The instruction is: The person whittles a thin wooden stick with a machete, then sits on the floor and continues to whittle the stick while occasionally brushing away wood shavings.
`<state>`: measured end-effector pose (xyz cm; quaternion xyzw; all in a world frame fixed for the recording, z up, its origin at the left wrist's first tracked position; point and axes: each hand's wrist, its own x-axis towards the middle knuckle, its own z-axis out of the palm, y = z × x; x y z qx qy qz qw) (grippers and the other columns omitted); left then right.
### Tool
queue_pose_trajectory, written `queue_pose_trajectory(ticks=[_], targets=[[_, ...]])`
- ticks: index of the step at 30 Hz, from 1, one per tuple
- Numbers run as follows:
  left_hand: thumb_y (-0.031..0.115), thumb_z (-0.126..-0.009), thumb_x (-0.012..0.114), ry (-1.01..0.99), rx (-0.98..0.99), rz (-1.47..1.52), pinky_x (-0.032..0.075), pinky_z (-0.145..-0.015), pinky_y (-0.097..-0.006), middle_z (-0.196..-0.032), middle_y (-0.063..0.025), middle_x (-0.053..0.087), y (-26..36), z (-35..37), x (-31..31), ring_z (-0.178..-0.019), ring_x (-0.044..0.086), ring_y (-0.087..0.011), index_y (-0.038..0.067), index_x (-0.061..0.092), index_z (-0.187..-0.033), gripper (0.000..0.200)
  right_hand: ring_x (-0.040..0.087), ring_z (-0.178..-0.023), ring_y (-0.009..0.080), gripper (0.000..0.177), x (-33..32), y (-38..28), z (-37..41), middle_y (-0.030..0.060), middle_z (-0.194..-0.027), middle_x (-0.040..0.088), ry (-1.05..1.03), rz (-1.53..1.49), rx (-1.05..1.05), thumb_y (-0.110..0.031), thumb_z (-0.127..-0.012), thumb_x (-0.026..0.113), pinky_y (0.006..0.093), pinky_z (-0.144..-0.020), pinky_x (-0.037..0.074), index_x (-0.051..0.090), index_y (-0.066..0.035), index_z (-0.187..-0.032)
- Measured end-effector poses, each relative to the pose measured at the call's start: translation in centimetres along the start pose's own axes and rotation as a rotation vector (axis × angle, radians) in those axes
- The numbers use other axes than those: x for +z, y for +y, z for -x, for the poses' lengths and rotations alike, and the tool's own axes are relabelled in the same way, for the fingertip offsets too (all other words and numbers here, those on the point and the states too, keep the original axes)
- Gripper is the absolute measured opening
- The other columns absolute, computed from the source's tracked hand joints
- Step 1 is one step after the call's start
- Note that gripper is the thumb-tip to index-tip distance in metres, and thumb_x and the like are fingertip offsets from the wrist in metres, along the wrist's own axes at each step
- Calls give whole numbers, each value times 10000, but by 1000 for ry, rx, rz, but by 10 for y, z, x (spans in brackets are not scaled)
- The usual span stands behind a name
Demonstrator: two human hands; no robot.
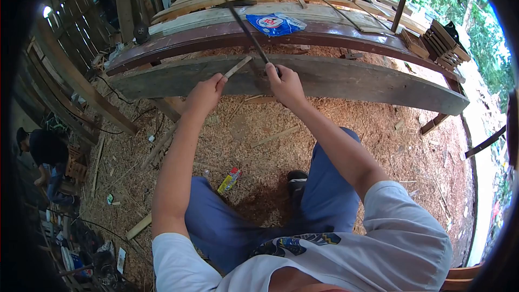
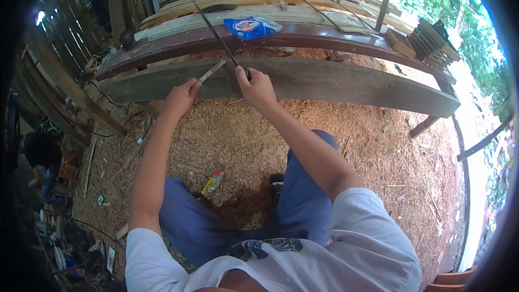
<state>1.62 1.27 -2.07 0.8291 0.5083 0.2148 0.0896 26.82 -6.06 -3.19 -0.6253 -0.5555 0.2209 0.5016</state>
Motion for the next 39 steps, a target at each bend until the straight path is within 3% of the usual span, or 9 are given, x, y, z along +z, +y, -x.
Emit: queue_pose_trajectory(ticks=[2,5,8,18,21,25,28,36,39], targets=[[463,-1129,447,-48,-31,-27,532,-714,-589,-863,-210,730,2,0,-3,-855,702,-475,158,641,-1157,363,713,-701,401,618,2,-6,3,224,-716,683,65,-99,-75,-506,-1071,530,487,-689,520,681,80,-947],[470,-1129,444,-21,17,29,530,-713,-586,-867,-204,730,-2,-1,1,-854,702,-473,161,631,-1165,363,688,-623,328,621,20,33,-9,181,-662,646,33,18,-111,-518,-1073,528,465,-640,504,680,70,-944],[475,-1132,433,-26,6,15,527,-705,-580,-869,-198,729,-4,1,3,-852,701,-468,154,628,-1158,377,675,-614,286,620,13,27,-7,160,-660,635,-150,-4,192,-527,-1074,524,447,-627,498,686,54,-932],[472,-1147,372,-100,-12,81,537,-787,-593,-972,-208,745,-4,-3,2,-962,706,-463,118,638,-1173,444,646,-603,247,603,26,34,-9,137,-633,609,87,-229,-104,-515,-1077,549,430,-595,470,699,59,-969],[473,-1145,378,-69,-49,110,545,-819,-581,-1020,-205,756,-3,0,5,-1002,708,-451,109,645,-1204,455,651,-580,229,593,26,41,-12,117,-606,585,-66,-56,125,-510,-1079,548,417,-572,475,697,54,-971],[487,-1138,393,-25,-20,37,553,-808,-571,-1008,-200,762,0,3,0,-978,714,-452,110,654,-1222,465,597,-459,214,603,21,35,-10,85,-578,569,-132,-105,166,-529,-1079,540,418,-496,474,655,28,-880],[490,-1134,402,-44,2,24,561,-793,-573,-981,-201,761,6,5,-1,-955,717,-456,112,667,-1207,468,584,-451,201,601,15,25,-5,71,-578,567,-151,-158,224,-530,-1079,540,404,-483,465,639,17,-851],[464,-1139,407,79,11,-9,554,-742,-588,-858,-239,727,1,4,3,-874,708,-472,59,705,-1072,508,546,-511,197,613,19,26,-6,89,-578,552,18,-217,24,-503,-1079,554,405,-538,426,645,62,-857],[469,-1142,394,-27,-31,1,552,-742,-580,-864,-242,727,2,-1,-1,-879,707,-474,46,713,-1038,540,533,-550,200,611,18,22,-7,117,-586,546,-11,-116,48,-489,-1076,566,419,-568,416,635,72,-842]])
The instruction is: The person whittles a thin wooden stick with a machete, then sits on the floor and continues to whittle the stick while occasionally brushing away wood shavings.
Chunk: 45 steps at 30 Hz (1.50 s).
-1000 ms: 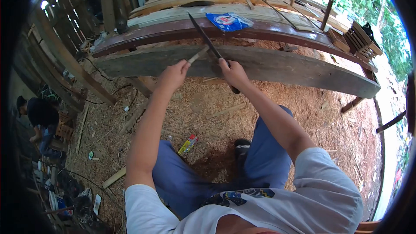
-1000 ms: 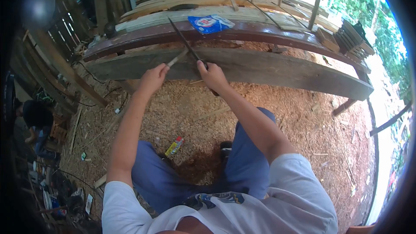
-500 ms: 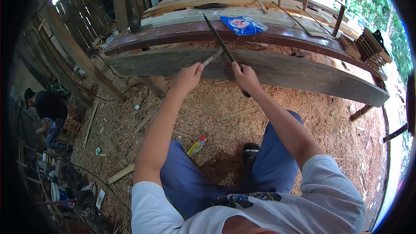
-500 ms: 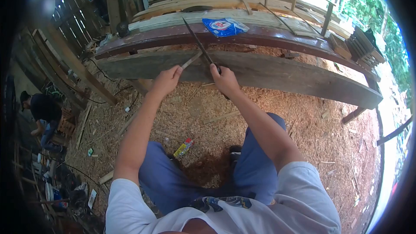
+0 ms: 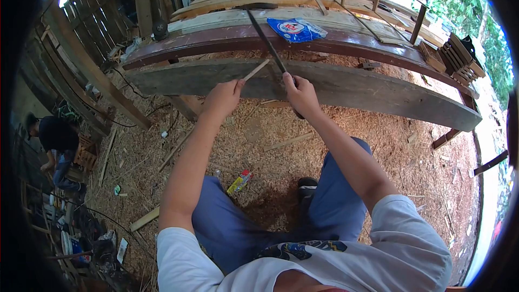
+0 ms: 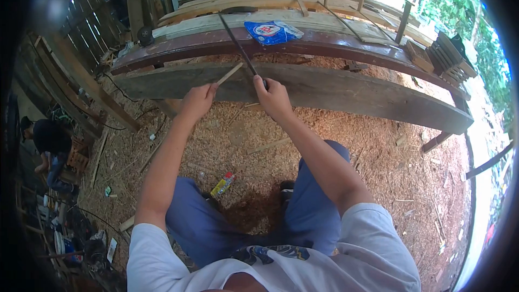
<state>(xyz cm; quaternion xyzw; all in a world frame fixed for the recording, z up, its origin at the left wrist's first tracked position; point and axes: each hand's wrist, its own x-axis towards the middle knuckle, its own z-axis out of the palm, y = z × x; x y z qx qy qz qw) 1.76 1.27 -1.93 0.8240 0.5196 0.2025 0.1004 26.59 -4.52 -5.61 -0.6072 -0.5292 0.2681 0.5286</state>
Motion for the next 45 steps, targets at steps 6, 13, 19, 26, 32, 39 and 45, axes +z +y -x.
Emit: queue_pose_trajectory(ticks=[6,13,19,26,32,39,45], targets=[[483,-1143,392,-52,-27,95,535,-737,-569,-867,-252,720,-4,-4,0,-857,700,-479,12,698,-1049,569,514,-555,220,617,4,-11,-2,139,-598,551,46,-45,-93,-496,-1079,557,429,-573,408,629,68,-839],[500,-1141,386,-102,-97,122,539,-766,-580,-893,-261,724,0,-4,0,-885,695,-490,7,705,-1026,599,604,-572,236,613,-1,-24,1,136,-614,584,-138,40,206,-498,-1087,536,416,-592,454,647,60,-858],[495,-1140,391,-44,-45,67,535,-777,-585,-888,-265,721,-4,-4,3,-886,695,-489,3,704,-1006,598,622,-576,271,607,-6,-24,0,143,-621,611,-57,37,88,-503,-1078,545,450,-599,471,660,59,-879],[472,-1144,390,-87,-80,87,531,-783,-579,-898,-271,719,1,-4,-1,-901,690,-494,-5,698,-1008,584,586,-505,203,582,6,-14,4,90,-592,569,30,39,-16,-498,-1088,538,399,-518,450,637,31,-866],[482,-1143,394,-84,-55,100,524,-788,-574,-910,-270,720,-6,-6,5,-906,681,-503,-13,695,-1031,590,517,-433,119,541,-8,-31,7,21,-581,531,-136,-69,201,-497,-1105,527,323,-420,407,596,-21,-860],[491,-1141,397,-83,-53,164,518,-813,-566,-974,-281,715,-9,-6,7,-955,668,-504,-21,678,-1038,593,551,-445,193,557,5,-7,-7,57,-570,529,79,-236,-174,-474,-1089,551,399,-480,443,622,10,-822],[506,-1133,417,-38,-52,132,519,-785,-557,-893,-261,706,-8,0,10,-889,663,-502,1,685,-1002,586,456,-370,130,529,-4,-13,2,9,-556,496,-128,-234,276,-500,-1098,550,333,-371,370,584,-35,-846]])
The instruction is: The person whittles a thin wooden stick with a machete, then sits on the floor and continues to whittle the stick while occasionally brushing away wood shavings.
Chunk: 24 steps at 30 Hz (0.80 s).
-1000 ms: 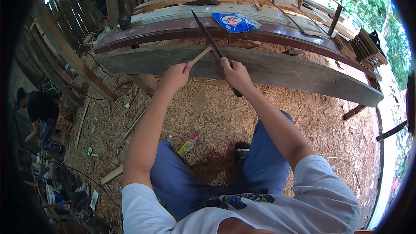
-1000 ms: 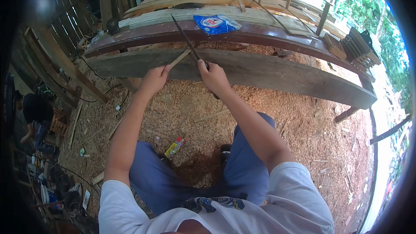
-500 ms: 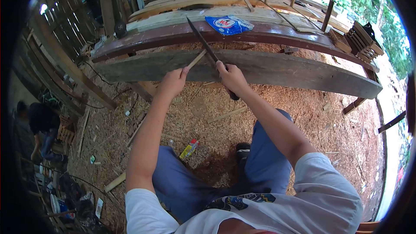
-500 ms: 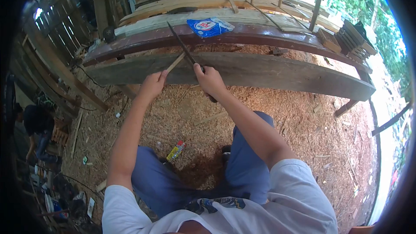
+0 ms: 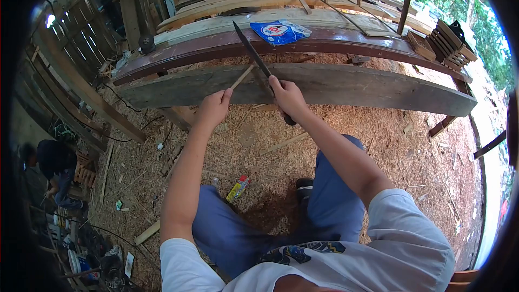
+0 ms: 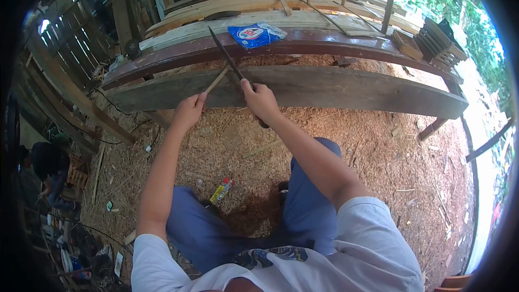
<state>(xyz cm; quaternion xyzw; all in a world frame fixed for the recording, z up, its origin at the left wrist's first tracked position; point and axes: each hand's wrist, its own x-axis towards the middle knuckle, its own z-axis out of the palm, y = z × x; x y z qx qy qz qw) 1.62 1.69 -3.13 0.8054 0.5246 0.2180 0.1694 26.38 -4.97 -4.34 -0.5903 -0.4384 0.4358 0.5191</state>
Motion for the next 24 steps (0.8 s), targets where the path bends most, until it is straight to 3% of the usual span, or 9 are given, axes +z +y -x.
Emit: queue_pose_trajectory(ticks=[6,9,12,15,18,21,24], targets=[[486,-1134,434,-54,-92,116,524,-749,-532,-844,-239,701,-5,-4,-1,-862,692,-466,44,690,-1020,523,472,-367,136,543,-5,-3,6,10,-553,512,13,-92,-18,-513,-1083,559,339,-374,379,594,-34,-828],[437,-1137,454,136,64,98,526,-719,-521,-857,-228,712,-4,-4,10,-829,702,-461,87,649,-1169,402,453,-364,115,531,-5,-7,7,2,-552,499,12,-72,-36,-515,-1093,555,310,-353,367,565,-49,-840],[387,-1137,468,70,88,97,528,-703,-534,-899,-222,734,5,-1,5,-823,715,-464,142,572,-1310,317,451,-369,104,528,-3,-4,6,-1,-558,499,-4,-80,-54,-516,-1098,553,295,-351,366,556,-55,-842],[345,-1131,486,138,195,119,513,-700,-569,-924,-224,748,1,-3,10,-849,725,-472,171,548,-1336,276,458,-376,100,531,-3,-4,8,0,-567,510,10,-34,-65,-515,-1098,557,293,-364,371,563,-53,-837],[299,-1128,484,63,122,1,513,-693,-599,-927,-220,751,6,-1,8,-869,727,-474,198,507,-1378,270,464,-383,95,529,-6,-4,8,-2,-574,517,15,25,-77,-514,-1096,562,291,-375,373,569,-54,-834],[271,-1128,479,218,223,-94,535,-673,-601,-914,-211,754,6,2,18,-851,728,-471,228,446,-1434,311,516,-422,130,567,-6,-4,10,13,-593,534,29,39,-69,-535,-1071,573,332,-405,406,611,-23,-831],[268,-1127,481,174,167,-184,562,-663,-594,-913,-204,756,9,-4,16,-838,730,-468,239,393,-1470,356,543,-443,150,593,-6,-5,8,23,-601,544,38,51,-78,-547,-1058,576,355,-430,427,628,-6,-820]])
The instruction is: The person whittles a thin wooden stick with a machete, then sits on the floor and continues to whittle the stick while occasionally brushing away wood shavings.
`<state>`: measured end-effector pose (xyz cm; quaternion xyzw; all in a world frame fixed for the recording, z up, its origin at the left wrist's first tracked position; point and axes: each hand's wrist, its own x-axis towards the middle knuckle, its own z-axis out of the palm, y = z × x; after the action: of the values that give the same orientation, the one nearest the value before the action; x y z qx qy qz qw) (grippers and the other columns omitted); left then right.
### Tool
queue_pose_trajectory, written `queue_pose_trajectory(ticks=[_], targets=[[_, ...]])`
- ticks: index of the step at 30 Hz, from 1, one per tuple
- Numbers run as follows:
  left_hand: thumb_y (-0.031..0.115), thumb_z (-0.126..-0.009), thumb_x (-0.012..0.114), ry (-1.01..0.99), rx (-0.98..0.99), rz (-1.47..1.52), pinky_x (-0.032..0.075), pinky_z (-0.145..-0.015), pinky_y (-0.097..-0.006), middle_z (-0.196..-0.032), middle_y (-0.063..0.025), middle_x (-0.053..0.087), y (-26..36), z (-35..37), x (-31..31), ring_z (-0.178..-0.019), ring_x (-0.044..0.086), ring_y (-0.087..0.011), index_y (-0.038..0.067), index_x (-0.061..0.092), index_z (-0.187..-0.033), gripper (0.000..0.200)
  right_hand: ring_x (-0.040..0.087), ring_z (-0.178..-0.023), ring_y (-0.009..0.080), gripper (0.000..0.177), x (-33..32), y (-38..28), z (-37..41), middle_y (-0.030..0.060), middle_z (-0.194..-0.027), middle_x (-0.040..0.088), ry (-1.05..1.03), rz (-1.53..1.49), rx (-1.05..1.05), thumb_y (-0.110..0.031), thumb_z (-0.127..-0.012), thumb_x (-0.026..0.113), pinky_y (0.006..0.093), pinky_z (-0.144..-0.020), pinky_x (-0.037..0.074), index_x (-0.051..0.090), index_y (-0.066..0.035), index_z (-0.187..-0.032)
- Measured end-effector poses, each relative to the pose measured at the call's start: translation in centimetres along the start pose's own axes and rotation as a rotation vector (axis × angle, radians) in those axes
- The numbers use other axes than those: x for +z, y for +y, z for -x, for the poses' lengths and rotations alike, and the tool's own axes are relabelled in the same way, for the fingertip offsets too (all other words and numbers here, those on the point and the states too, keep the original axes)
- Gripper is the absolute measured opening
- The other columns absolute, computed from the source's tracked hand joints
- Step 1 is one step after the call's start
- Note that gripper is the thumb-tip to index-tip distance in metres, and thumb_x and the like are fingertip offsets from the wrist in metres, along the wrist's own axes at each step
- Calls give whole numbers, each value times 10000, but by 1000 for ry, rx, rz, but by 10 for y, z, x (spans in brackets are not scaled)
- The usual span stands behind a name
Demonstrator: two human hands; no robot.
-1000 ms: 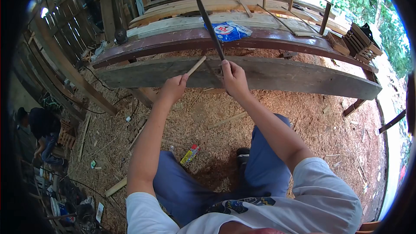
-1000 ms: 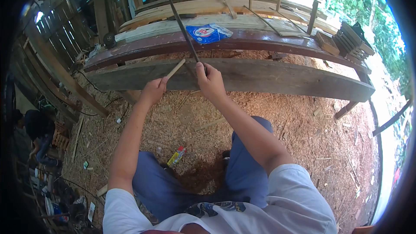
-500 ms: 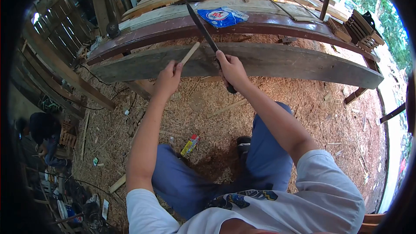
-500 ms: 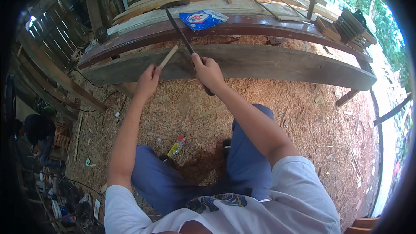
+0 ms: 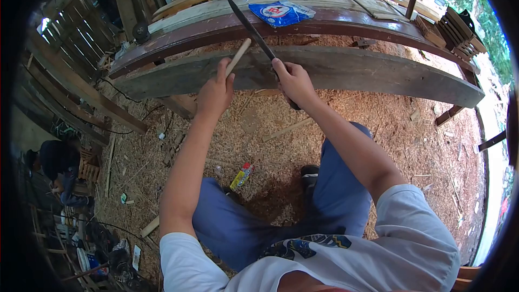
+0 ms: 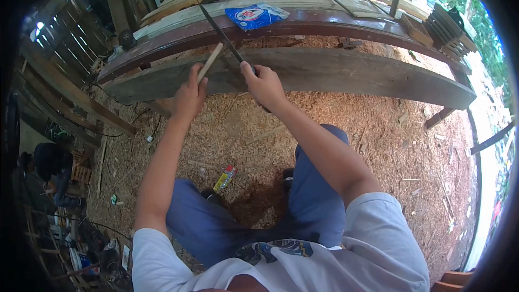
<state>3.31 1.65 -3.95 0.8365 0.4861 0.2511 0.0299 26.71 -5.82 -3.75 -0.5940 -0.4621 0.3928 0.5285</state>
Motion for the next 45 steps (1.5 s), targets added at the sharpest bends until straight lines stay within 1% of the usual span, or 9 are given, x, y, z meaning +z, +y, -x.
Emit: queue_pose_trajectory(ticks=[4,13,16,22,28,34,40,43,45], targets=[[267,-1116,508,64,102,-26,562,-646,-584,-920,-205,754,-3,2,3,-820,729,-463,232,441,-1460,352,466,-409,92,517,3,4,-5,-9,-582,517,-1,9,-41,-507,-1088,578,293,-397,368,590,-45,-856],[245,-1091,542,158,151,-79,586,-672,-538,-1012,-162,734,-5,5,-4,-847,735,-420,221,595,-1358,274,493,-450,85,527,1,8,-2,-15,-599,521,6,71,-62,-510,-1085,576,295,-427,378,627,-32,-868],[239,-1086,544,144,154,-92,586,-667,-533,-1002,-153,734,-7,5,-8,-844,736,-417,235,605,-1342,263,576,-466,179,622,-1,12,-7,64,-610,576,48,191,-129,-555,-1062,556,380,-465,448,640,23,-849],[290,-1103,514,124,115,-174,572,-623,-540,-843,-171,730,-1,2,-15,-764,727,-425,180,634,-1186,182,610,-528,191,637,6,0,2,82,-638,599,-22,101,25,-562,-1064,550,387,-528,475,690,51,-958],[365,-1127,456,70,47,-164,558,-623,-567,-780,-202,723,-4,5,-11,-766,724,-443,108,643,-1052,327,617,-497,213,665,12,8,0,82,-638,601,37,74,-154,-570,-1077,521,399,-481,474,686,63,-959],[397,-1130,437,45,-4,-98,559,-655,-583,-815,-211,730,-7,2,-11,-793,721,-459,98,640,-1026,376,694,-632,257,651,6,-10,7,119,-641,619,-52,208,92,-546,-1079,523,428,-622,502,662,69,-917],[390,-1128,444,50,12,-52,549,-690,-600,-854,-219,731,-12,1,-15,-833,707,-477,107,645,-1033,360,686,-655,373,640,5,-20,11,205,-680,650,126,240,-265,-525,-1070,533,483,-661,506,662,79,-904],[388,-1124,456,8,12,-8,544,-704,-601,-877,-224,732,-17,-1,-15,-857,702,-480,109,649,-1046,349,708,-684,380,649,10,-8,7,211,-688,661,181,328,-356,-529,-1072,527,481,-675,523,667,81,-898],[392,-1123,460,-4,14,-23,542,-711,-599,-889,-227,732,-19,-2,-12,-870,701,-480,111,651,-1054,347,634,-541,267,623,9,-1,6,127,-630,607,49,324,-147,-534,-1084,520,432,-548,488,638,46,-887]])
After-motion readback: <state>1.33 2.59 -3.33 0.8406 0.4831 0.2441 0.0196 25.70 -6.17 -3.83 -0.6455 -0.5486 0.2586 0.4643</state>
